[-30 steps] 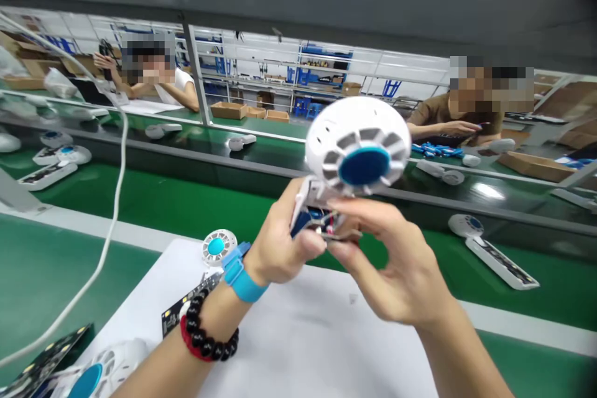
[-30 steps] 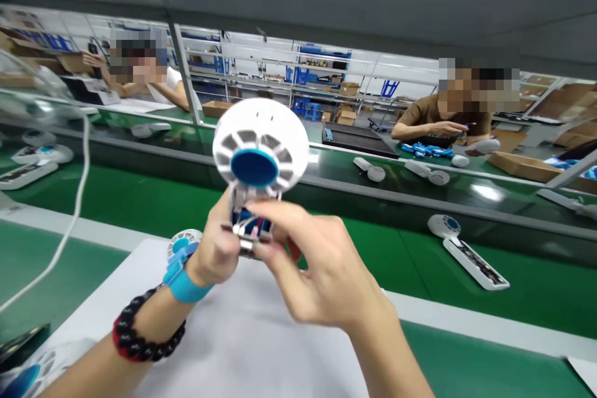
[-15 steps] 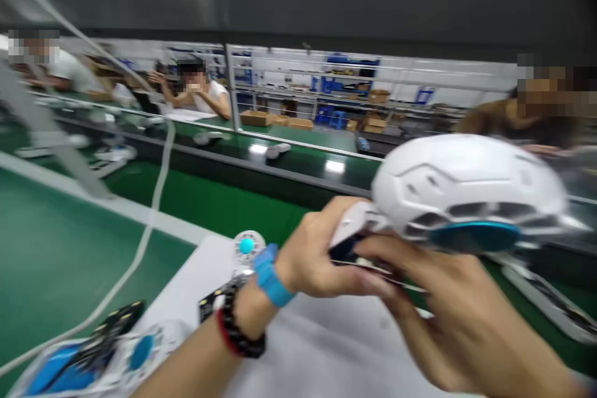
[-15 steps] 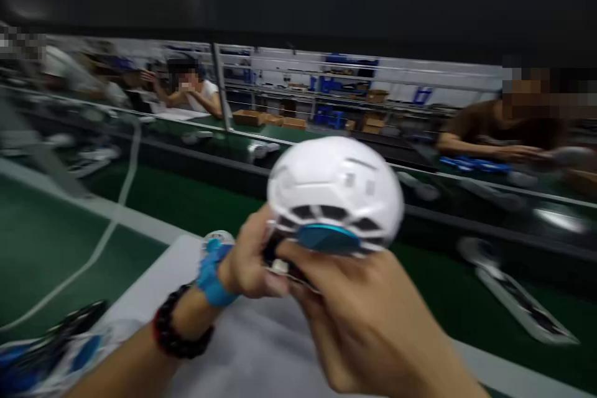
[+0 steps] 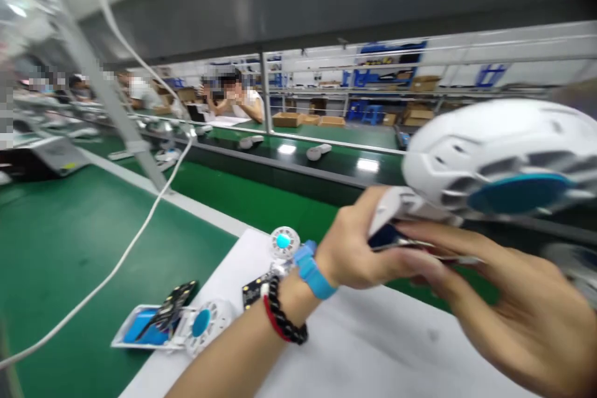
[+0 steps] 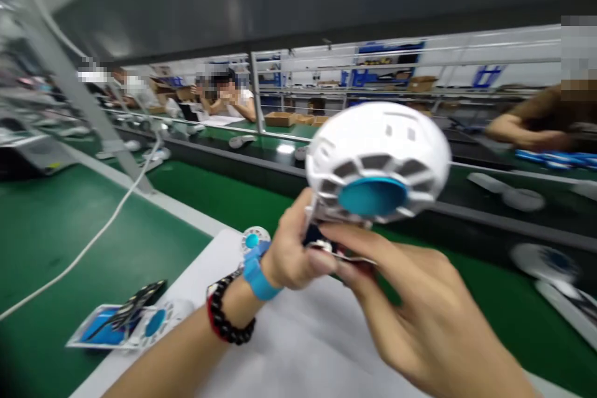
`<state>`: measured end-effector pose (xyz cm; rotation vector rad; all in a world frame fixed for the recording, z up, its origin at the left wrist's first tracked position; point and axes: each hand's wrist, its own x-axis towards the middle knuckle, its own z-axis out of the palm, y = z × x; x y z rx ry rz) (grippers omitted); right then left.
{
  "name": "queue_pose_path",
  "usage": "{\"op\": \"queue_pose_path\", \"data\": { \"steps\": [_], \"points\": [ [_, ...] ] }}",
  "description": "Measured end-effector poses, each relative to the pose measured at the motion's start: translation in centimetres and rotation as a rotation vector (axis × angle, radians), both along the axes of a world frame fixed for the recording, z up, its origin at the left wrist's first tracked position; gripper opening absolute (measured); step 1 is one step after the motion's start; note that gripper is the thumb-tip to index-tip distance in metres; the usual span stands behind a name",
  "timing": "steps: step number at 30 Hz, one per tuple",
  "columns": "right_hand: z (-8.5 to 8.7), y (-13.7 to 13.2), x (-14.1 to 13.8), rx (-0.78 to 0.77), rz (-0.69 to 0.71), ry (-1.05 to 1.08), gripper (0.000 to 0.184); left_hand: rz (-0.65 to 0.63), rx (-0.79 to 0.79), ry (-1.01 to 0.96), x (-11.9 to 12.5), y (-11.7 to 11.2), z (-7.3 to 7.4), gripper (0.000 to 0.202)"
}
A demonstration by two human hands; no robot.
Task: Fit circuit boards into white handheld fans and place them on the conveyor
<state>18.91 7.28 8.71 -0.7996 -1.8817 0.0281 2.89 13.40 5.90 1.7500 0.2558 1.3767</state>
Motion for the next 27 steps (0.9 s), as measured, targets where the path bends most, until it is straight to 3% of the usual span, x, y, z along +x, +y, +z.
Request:
{"op": "queue_pose_path", "data": {
  "steps": [4,10,13,15,17,20,22,27],
  "points": [
    [0.8,-0.6,-1.4,0.123,-0.064,-0.043,0.031,0.058,0.065,-0.087,0.2,-0.2,0.5,0.064],
    [0.8,-1.0,-1.6,-0.006,-0.022,-0.026,0.018,0.095,0.140,-0.107,0.3,-0.7,0.8,0.053],
    [0.8,-1.1,-2.1,-0.017,-0.072,0.209,0.030,0.067,0.116,-0.114,0.4,-1.2,1.2,0.057],
    [0.8,-1.1,-2.7,-0.136,-0.041,0.336,0.038,0.080,0.074,-0.088,0.5,-1.6,1.4,0.060],
    [0.8,-0.9,-3.1,-0.251,-0.008,0.389,0.031,0.139,0.043,-0.049,0.7,-1.8,1.4,0.061],
    [0.6,-0.2,-3.2,-0.280,-0.012,0.543,0.021,0.217,-0.015,0.013,1.1,-1.8,1.2,0.056],
    [0.3,0.5,-2.6,-0.301,0.010,0.627,0.023,0.148,-0.098,0.065,1.3,-1.5,1.2,0.058],
    [-0.5,2.5,-0.3,-0.450,0.050,0.798,0.044,-0.269,-0.465,0.375,0.8,-0.2,1.7,0.064]
  ]
}}
